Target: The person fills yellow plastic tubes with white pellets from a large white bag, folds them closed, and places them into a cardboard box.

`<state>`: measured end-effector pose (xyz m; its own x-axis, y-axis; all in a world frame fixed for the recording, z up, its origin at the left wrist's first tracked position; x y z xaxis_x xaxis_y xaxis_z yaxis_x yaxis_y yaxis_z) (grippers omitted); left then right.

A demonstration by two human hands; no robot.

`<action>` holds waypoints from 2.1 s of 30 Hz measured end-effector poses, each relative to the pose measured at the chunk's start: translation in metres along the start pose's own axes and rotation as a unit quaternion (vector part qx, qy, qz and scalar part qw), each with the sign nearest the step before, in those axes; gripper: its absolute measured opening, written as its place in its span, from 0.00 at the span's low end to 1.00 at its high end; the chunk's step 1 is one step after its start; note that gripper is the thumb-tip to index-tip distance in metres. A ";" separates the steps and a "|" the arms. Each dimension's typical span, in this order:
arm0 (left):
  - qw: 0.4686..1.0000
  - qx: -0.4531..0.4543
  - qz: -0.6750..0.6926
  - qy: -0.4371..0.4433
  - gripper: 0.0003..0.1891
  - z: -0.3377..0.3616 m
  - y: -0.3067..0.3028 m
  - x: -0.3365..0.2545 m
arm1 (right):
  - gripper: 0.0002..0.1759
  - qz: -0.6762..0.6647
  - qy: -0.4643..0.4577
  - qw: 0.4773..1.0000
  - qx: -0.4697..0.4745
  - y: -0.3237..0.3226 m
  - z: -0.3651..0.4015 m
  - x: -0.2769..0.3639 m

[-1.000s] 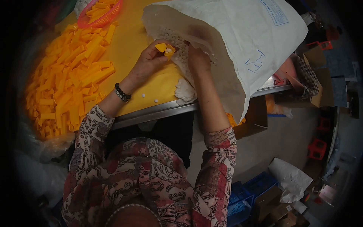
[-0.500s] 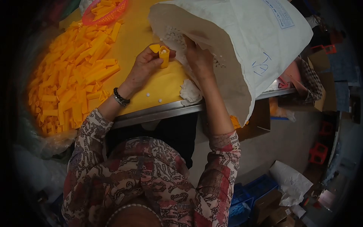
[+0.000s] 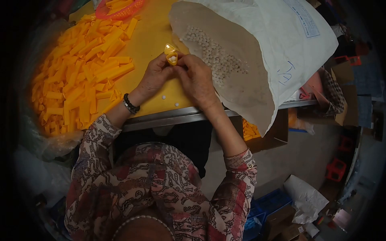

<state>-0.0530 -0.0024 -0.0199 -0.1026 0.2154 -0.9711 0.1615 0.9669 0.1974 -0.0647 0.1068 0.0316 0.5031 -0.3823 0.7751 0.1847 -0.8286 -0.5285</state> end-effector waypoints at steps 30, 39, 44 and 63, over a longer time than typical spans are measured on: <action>0.978 0.175 0.098 -0.048 0.21 0.010 0.022 -0.022 | 0.11 -0.314 0.073 0.946 0.026 -0.023 -0.001 0.001; 0.983 0.122 0.105 -0.083 0.18 0.020 0.032 -0.041 | 0.15 0.020 -0.155 0.986 -0.055 -0.037 0.018 0.049; 0.992 0.085 0.045 -0.082 0.18 0.024 0.037 -0.040 | 0.18 0.099 -0.170 0.976 -0.093 -0.040 0.029 0.061; 0.908 0.115 -0.400 -0.048 0.11 0.066 0.008 -0.040 | 0.09 0.267 0.225 0.935 0.061 -0.116 0.171 -0.002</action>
<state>0.0174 -0.0125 0.0118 -0.1937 -0.5660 -0.8013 0.2748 0.7528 -0.5981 0.0573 0.2732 0.0325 0.1492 -0.8843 0.4425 0.1185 -0.4283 -0.8958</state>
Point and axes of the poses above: each hand's wrist, its own z-axis away from the middle knuckle, its own y-axis out of the palm, x = y × z, the point moved 8 cm from there along -z, towards the middle knuckle, and after that the axes turned 4 degrees about z, right-handed, at the moved point
